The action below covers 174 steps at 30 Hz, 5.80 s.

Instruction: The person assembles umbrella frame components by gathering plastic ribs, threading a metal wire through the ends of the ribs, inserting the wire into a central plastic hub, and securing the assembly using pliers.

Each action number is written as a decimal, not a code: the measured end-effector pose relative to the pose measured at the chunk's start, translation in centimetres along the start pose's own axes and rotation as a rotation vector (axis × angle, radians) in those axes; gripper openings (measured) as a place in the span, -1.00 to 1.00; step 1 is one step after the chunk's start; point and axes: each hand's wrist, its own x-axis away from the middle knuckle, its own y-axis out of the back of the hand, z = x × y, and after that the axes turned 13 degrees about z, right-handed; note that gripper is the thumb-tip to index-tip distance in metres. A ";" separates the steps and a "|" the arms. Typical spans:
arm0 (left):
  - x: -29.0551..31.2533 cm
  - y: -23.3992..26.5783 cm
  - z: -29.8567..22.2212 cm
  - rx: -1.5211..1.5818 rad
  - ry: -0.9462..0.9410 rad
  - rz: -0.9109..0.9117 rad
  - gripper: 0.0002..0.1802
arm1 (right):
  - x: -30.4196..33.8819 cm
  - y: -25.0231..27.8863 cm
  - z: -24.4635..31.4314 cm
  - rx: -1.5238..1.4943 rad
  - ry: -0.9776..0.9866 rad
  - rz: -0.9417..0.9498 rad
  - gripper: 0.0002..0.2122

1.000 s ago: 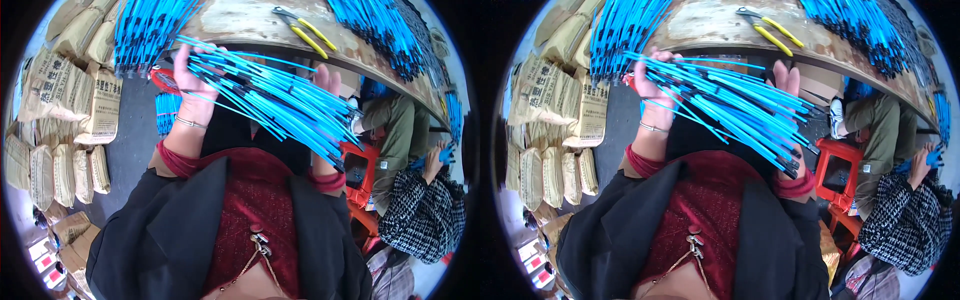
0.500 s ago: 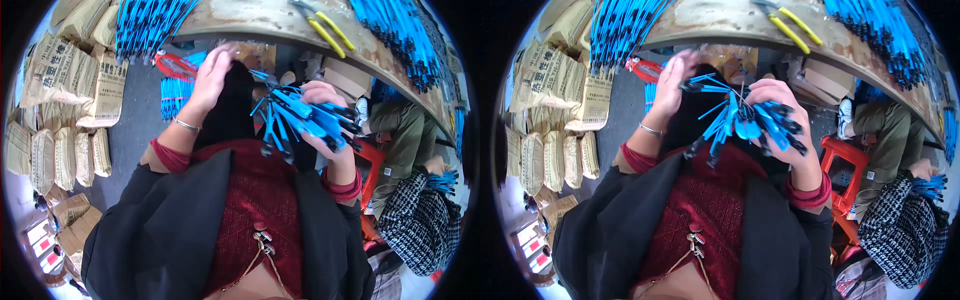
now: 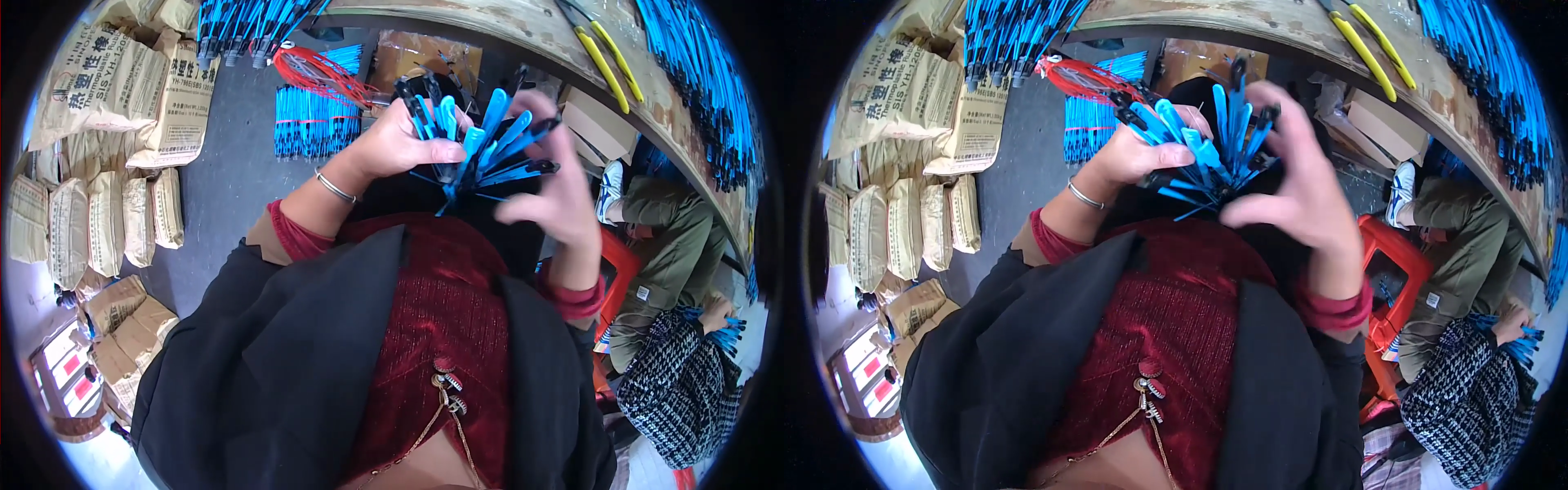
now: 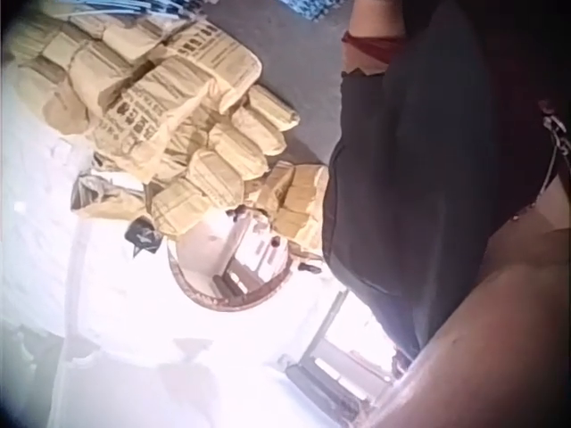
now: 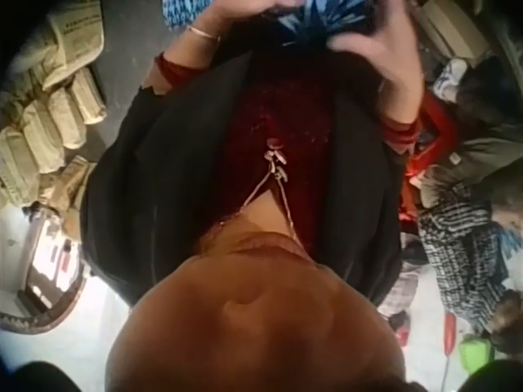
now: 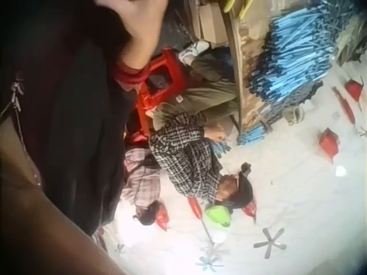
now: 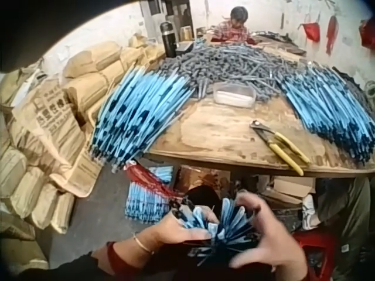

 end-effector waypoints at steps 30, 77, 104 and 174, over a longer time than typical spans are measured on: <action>-0.8 -3.7 -2.0 0.006 0.012 -0.136 -0.85 | 1.2 -6.3 -2.4 -0.459 -0.123 -0.427 -0.85; -4.7 1.8 -4.4 -0.049 0.040 0.085 -0.59 | -0.8 -0.6 -3.1 -0.397 0.104 0.002 -0.73; -3.2 2.1 -4.0 -0.282 -0.168 0.427 -0.66 | -0.1 -4.1 -2.4 -0.296 0.032 -0.160 -0.66; -4.6 -1.3 -4.2 -0.294 -0.041 0.415 -0.56 | -2.3 3.8 -0.4 -0.331 -0.214 0.474 -0.58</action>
